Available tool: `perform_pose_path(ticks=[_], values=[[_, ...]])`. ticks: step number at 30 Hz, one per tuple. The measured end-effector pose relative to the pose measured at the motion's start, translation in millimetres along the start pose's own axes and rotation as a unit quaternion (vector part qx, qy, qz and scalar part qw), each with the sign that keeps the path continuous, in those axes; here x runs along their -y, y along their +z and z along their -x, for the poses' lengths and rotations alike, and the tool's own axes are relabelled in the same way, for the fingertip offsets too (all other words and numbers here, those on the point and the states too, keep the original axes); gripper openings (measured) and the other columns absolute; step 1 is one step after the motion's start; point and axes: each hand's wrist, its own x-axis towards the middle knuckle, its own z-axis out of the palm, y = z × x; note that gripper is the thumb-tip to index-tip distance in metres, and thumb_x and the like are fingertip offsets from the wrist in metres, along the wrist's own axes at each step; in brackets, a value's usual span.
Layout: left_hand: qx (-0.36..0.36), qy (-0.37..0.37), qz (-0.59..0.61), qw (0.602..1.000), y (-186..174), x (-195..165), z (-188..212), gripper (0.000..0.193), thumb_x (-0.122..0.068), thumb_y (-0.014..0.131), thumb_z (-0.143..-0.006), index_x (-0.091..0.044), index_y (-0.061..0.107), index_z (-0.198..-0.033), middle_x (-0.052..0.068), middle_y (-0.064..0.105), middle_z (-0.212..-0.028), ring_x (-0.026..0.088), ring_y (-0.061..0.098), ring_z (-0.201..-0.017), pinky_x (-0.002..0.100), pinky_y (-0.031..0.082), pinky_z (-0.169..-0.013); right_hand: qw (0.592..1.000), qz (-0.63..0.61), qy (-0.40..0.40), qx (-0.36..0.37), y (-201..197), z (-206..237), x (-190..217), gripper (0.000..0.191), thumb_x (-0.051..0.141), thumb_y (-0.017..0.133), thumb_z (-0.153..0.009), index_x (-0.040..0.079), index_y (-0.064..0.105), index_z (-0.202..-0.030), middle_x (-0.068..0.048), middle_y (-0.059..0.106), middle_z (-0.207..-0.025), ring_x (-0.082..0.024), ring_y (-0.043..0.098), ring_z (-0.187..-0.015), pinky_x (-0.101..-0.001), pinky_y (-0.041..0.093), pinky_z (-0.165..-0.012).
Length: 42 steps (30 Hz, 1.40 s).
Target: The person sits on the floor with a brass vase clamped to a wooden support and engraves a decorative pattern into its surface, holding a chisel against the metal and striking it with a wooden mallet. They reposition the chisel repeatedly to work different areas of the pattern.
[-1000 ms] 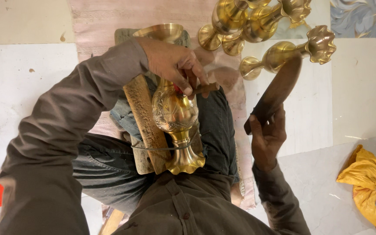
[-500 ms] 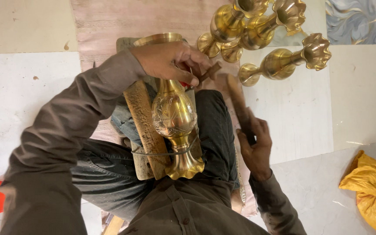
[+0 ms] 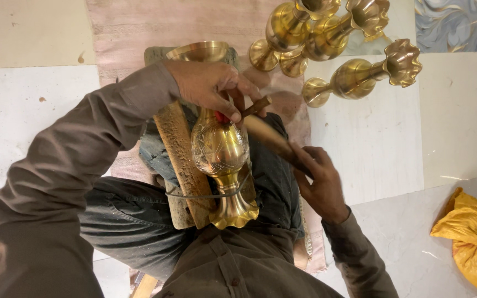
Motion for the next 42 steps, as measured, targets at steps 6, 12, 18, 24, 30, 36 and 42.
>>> perform_pose_path(ticks=[6,12,18,24,30,36,42], values=[[0.029,0.010,-0.012,0.999,-3,-1,-2,0.052,-0.018,0.073,-0.088,-0.019,0.062,-0.140,0.007,0.080,-0.111,0.017,0.078,-0.101,0.039,0.061,-0.094,0.999,0.043,0.001,-0.013,-12,-8,-2,0.056,-0.003,0.071,-0.089,0.012,0.062,-0.142,-0.013,0.063,-0.123,-0.026,0.070,-0.106,-0.0349,0.062,-0.087],[0.040,0.012,0.002,0.999,-5,2,-4,0.051,-0.018,0.071,-0.089,-0.016,0.062,-0.140,0.007,0.080,-0.110,0.016,0.077,-0.101,0.035,0.063,-0.091,0.983,-0.150,0.009,-0.105,-21,-15,-2,0.059,-0.009,0.070,-0.096,0.008,0.054,-0.151,-0.008,0.057,-0.122,-0.016,0.059,-0.107,-0.0289,0.054,-0.090],[0.031,0.000,0.018,0.999,-3,3,-3,0.046,-0.020,0.072,-0.090,-0.012,0.065,-0.135,0.007,0.081,-0.103,0.016,0.078,-0.094,0.035,0.063,-0.089,0.990,-0.017,-0.057,-0.125,-25,-25,-3,0.059,-0.010,0.069,-0.095,0.006,0.055,-0.150,-0.008,0.054,-0.121,-0.014,0.057,-0.103,-0.0264,0.054,-0.082],[-0.013,-0.035,-0.011,0.999,1,-2,-1,0.044,-0.020,0.075,-0.087,-0.014,0.069,-0.130,0.006,0.081,-0.103,0.016,0.078,-0.092,0.034,0.061,-0.090,0.992,-0.042,-0.050,-0.111,-25,-39,-6,0.062,-0.007,0.070,-0.095,0.010,0.053,-0.152,-0.012,0.058,-0.119,-0.020,0.060,-0.099,-0.0297,0.056,-0.079],[-0.042,-0.041,0.006,0.998,4,3,1,0.050,-0.022,0.075,-0.086,-0.014,0.065,-0.134,0.009,0.081,-0.104,0.018,0.078,-0.089,0.033,0.062,-0.089,0.993,-0.035,-0.083,-0.078,-26,-53,-12,0.057,-0.008,0.069,-0.097,0.006,0.055,-0.150,-0.012,0.057,-0.124,-0.019,0.059,-0.110,-0.0311,0.056,-0.089],[-0.096,-0.021,-0.006,0.995,9,14,7,0.050,-0.024,0.076,-0.087,-0.008,0.067,-0.134,0.012,0.080,-0.107,0.020,0.078,-0.094,0.035,0.062,-0.089,0.994,-0.028,-0.098,-0.039,-31,-70,-17,0.053,-0.009,0.068,-0.095,0.000,0.057,-0.146,-0.014,0.057,-0.125,-0.018,0.062,-0.110,-0.0316,0.057,-0.092],[-0.194,-0.007,-0.008,0.981,23,20,17,0.051,-0.022,0.077,-0.089,-0.006,0.062,-0.135,0.014,0.079,-0.110,0.022,0.077,-0.096,0.037,0.059,-0.093,0.992,-0.004,-0.124,-0.013,-43,-99,-21,0.049,-0.005,0.073,-0.095,0.000,0.058,-0.142,-0.014,0.060,-0.121,-0.021,0.063,-0.108,-0.0338,0.056,-0.088]])
